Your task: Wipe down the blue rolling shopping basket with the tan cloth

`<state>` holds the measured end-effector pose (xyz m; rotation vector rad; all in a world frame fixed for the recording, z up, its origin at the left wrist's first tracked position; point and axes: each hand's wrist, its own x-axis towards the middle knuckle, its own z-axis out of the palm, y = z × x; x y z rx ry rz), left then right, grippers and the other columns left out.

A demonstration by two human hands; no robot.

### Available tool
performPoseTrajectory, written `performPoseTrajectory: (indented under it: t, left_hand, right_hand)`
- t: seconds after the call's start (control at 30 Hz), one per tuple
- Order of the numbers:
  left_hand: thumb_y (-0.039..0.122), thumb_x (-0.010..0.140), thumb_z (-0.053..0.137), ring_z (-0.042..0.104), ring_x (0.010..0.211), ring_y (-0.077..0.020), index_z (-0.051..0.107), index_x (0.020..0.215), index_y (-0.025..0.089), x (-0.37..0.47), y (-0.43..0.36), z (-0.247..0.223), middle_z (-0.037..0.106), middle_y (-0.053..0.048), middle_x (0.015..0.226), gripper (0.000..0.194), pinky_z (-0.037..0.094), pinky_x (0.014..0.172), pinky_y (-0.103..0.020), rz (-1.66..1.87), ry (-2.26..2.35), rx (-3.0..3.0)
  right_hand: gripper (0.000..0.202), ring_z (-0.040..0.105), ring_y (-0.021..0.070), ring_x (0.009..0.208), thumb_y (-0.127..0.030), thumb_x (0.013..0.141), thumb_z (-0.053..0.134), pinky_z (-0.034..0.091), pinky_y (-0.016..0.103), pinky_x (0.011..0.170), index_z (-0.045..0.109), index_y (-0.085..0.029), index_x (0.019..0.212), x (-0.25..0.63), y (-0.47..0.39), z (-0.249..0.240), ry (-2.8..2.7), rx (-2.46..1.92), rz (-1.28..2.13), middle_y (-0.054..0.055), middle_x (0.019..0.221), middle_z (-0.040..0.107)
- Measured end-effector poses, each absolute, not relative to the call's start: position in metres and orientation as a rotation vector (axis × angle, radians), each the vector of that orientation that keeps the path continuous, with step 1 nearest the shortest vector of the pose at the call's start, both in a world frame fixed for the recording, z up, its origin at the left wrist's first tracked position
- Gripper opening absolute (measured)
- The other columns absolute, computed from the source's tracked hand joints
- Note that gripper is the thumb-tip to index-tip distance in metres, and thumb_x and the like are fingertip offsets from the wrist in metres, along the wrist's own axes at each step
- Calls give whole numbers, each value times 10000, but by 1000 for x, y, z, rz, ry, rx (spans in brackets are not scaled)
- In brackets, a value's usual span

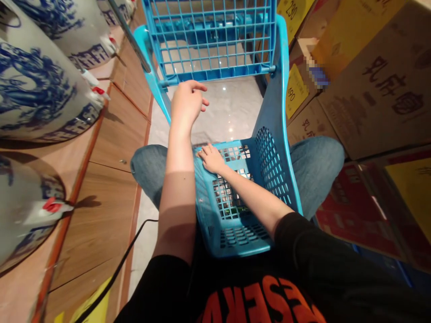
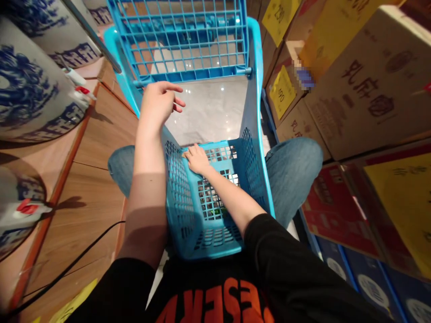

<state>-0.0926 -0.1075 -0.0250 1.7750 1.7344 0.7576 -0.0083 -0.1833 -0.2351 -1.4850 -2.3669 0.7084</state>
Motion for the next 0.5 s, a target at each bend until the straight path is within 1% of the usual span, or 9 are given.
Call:
performPoseTrajectory:
  t: [0.07,0.1,0.17,0.23,0.3,0.33,0.43,0.5]
  left_hand:
    - [289,993,425,757,933,-248,646,1295,218,-92,-109,-24,795,-38,999,381,561,912,-405,800,1701,1700]
    - [292,990,428,752,955,-261,637,1308,202,-92,-110,-23,792,-42,986,392,551,926,-421,810,1697,1678]
    - [290,970,431,748,970,-277,637,1315,186,-92,-110,-23,785,-48,958,416,541,923,-429,814,1691,1667]
    - [276,928,451,752,926,-276,675,1262,193,-91,-110,-26,783,-54,931,411,546,873,-402,848,1657,1645]
    - [267,885,497,749,867,-265,709,1192,220,-89,-109,-29,787,-50,903,377,547,818,-370,876,1621,1617]
    - [259,870,517,745,844,-259,716,1172,227,-89,-109,-30,789,-46,886,363,543,801,-360,881,1612,1604]
    - [221,868,540,732,777,-243,718,1157,210,-86,-108,-33,780,-39,829,340,529,773,-342,889,1600,1576]
    - [159,872,520,711,703,-218,722,1138,182,-85,-108,-32,760,-47,787,335,505,709,-315,904,1576,1572]
  right_hand:
    - [448,422,302,1436,-87,967,470,331,441,1218,600,-102,1395,-17,-182,-240,-2478,-1416,689,187,1493,556]
    - [442,447,278,1413,-81,979,453,352,409,1207,604,-120,1392,-19,-179,-241,-2487,-1403,695,167,1459,585]
    - [411,452,233,1404,-79,993,458,354,354,1210,629,-175,1355,-16,-171,-244,-2489,-1392,689,111,1408,619]
    - [332,443,220,1403,-107,1017,471,343,342,1221,676,-196,1263,-4,-164,-245,-2476,-1421,653,89,1347,638]
    - [273,445,250,1388,-151,1043,465,354,388,1219,703,-175,1175,16,-159,-247,-2421,-1519,598,114,1284,637]
    - [267,439,272,1384,-160,1048,461,364,418,1212,703,-162,1161,27,-157,-247,-2379,-1583,566,130,1275,625]
    - [273,417,310,1376,-128,1024,487,423,463,1155,670,-149,1225,51,-157,-248,-2268,-1729,477,155,1327,574]
    - [301,437,317,1335,-97,1006,492,460,470,1109,650,-139,1259,53,-161,-248,-2238,-1765,438,170,1338,563]
